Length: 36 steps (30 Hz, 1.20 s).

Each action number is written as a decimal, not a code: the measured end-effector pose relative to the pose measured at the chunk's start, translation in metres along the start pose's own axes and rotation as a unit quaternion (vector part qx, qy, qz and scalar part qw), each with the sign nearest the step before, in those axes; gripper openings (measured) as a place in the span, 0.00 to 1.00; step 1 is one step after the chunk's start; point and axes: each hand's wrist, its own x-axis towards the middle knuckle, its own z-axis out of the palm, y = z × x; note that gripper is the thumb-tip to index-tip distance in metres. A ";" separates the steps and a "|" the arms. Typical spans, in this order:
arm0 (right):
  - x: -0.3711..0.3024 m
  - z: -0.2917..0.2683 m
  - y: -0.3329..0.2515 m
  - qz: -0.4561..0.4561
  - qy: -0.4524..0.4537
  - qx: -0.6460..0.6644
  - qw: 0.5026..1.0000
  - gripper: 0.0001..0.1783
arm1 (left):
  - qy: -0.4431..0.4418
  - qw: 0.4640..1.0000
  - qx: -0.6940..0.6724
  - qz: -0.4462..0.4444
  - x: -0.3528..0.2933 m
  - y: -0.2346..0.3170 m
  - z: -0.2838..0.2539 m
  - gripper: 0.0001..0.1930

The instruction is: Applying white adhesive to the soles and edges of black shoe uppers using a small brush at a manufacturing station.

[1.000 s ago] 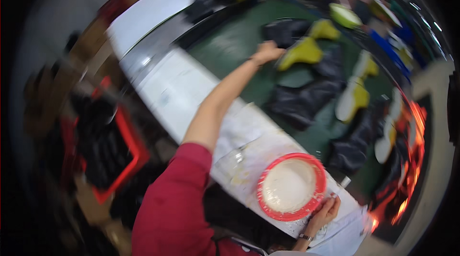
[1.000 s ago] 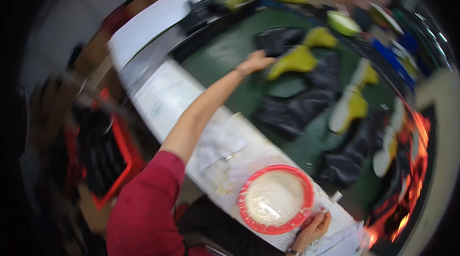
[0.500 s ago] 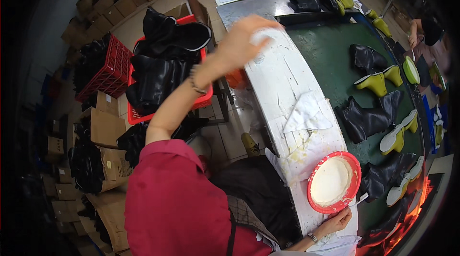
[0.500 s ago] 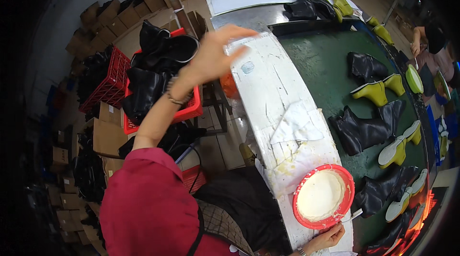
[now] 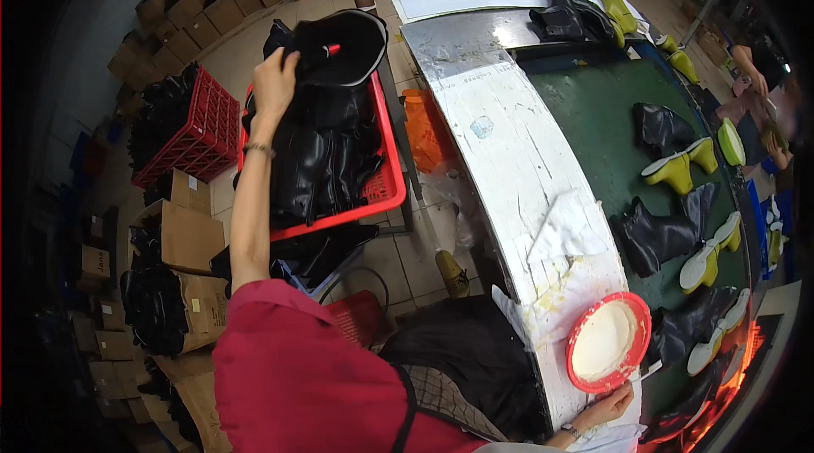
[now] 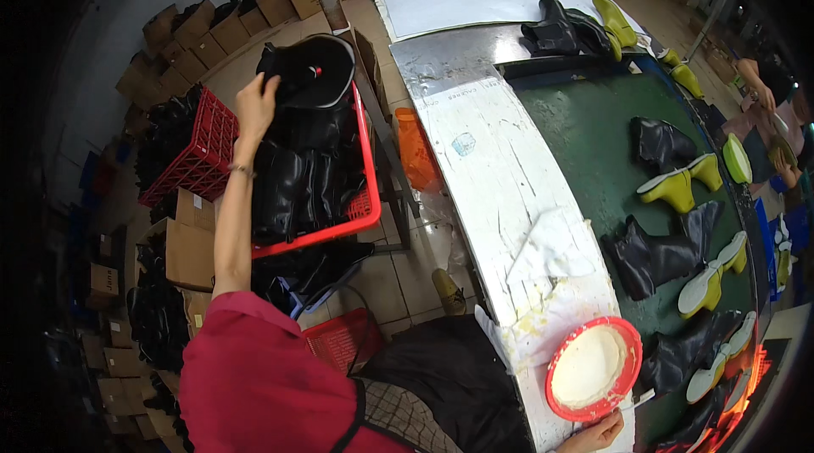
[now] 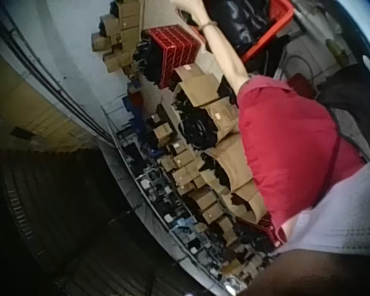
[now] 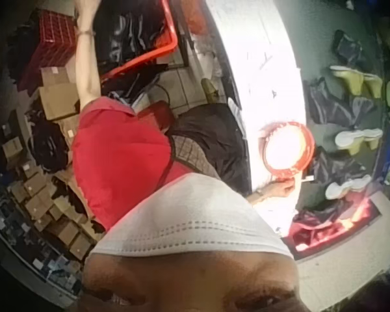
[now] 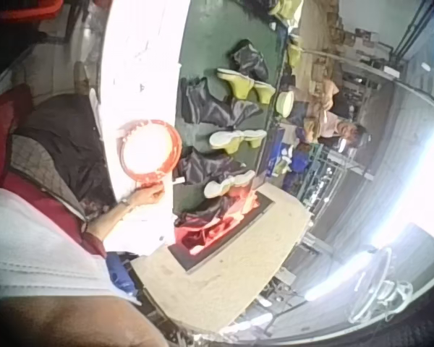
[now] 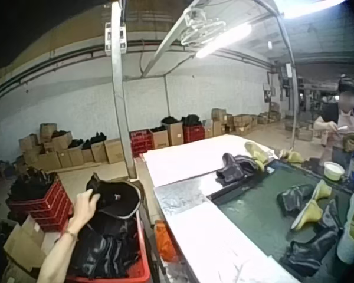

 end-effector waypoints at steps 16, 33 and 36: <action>-0.028 0.015 -0.057 -0.064 0.016 -0.077 0.995 0.18 | -0.192 0.945 -0.262 0.026 0.028 0.205 -0.052 0.14; -0.022 -0.006 -0.161 -0.193 -0.133 -0.282 0.930 0.07 | -0.416 0.776 -0.351 0.320 -0.159 0.370 0.122 0.63; -0.013 0.003 -0.154 -0.267 -0.139 -0.394 0.868 0.06 | -0.517 0.761 -0.359 0.157 -0.143 0.375 0.138 0.63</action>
